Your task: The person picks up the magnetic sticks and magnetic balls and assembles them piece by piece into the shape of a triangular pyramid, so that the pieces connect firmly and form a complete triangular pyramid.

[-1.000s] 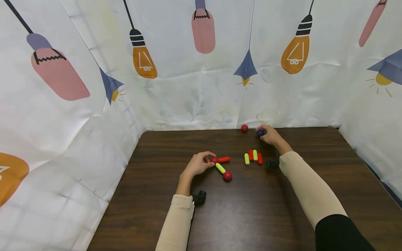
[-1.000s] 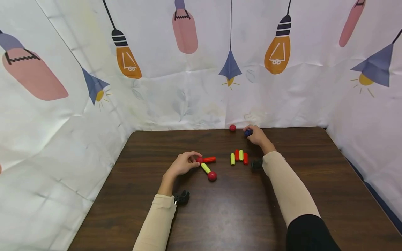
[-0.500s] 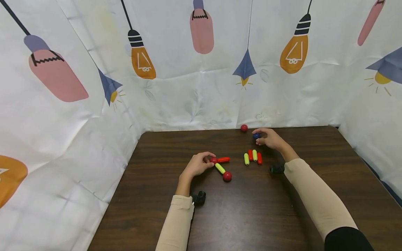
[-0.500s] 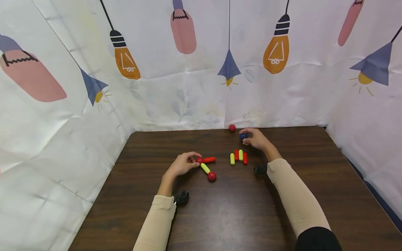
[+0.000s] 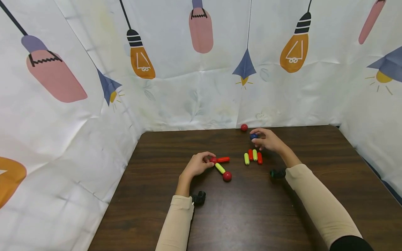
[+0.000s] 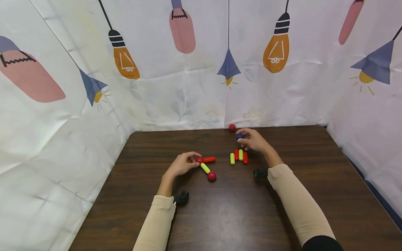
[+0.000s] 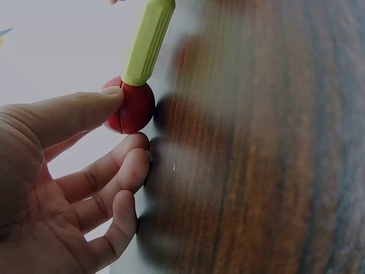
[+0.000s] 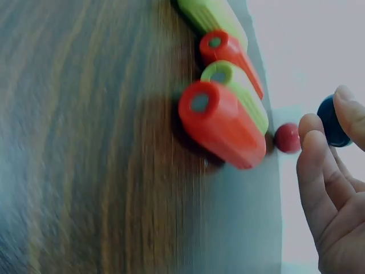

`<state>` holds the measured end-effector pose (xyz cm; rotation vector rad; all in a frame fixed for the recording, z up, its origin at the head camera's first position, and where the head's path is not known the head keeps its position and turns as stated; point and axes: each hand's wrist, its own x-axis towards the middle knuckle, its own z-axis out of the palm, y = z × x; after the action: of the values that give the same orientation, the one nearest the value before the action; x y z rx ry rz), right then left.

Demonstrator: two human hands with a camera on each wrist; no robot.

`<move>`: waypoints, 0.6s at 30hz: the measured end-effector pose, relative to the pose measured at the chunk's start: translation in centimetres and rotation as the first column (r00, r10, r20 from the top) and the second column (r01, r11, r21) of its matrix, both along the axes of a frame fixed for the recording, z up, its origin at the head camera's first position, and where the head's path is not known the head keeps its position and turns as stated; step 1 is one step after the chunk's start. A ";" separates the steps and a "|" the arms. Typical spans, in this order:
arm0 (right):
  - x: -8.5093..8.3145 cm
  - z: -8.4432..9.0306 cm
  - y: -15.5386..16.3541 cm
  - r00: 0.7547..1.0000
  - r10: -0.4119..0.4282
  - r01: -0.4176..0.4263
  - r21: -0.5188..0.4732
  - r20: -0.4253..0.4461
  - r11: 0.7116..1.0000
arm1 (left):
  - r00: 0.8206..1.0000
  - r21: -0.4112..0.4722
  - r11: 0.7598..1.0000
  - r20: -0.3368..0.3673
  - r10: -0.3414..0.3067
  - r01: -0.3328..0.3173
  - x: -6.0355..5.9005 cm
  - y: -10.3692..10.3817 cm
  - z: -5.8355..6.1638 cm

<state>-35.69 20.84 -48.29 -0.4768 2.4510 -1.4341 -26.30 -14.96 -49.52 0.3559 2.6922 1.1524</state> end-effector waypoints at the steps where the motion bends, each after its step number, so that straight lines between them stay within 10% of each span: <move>1: 0.1 0.1 -0.1 1.000 0.001 -0.001 0.003 -0.005 1.000 | 1.000 0.000 1.000 0.000 0.000 0.000 0.0 0.0 0.0; 18: 2.6 0.1 -2.7 0.999 0.019 -0.021 -0.050 -0.037 0.999 | 1.000 -0.007 1.000 0.005 0.001 -0.001 0.0 0.0 -0.1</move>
<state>-33.10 18.12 -48.23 -0.5416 2.4358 -1.4947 -26.32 -14.93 -49.58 0.3502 2.6914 1.1423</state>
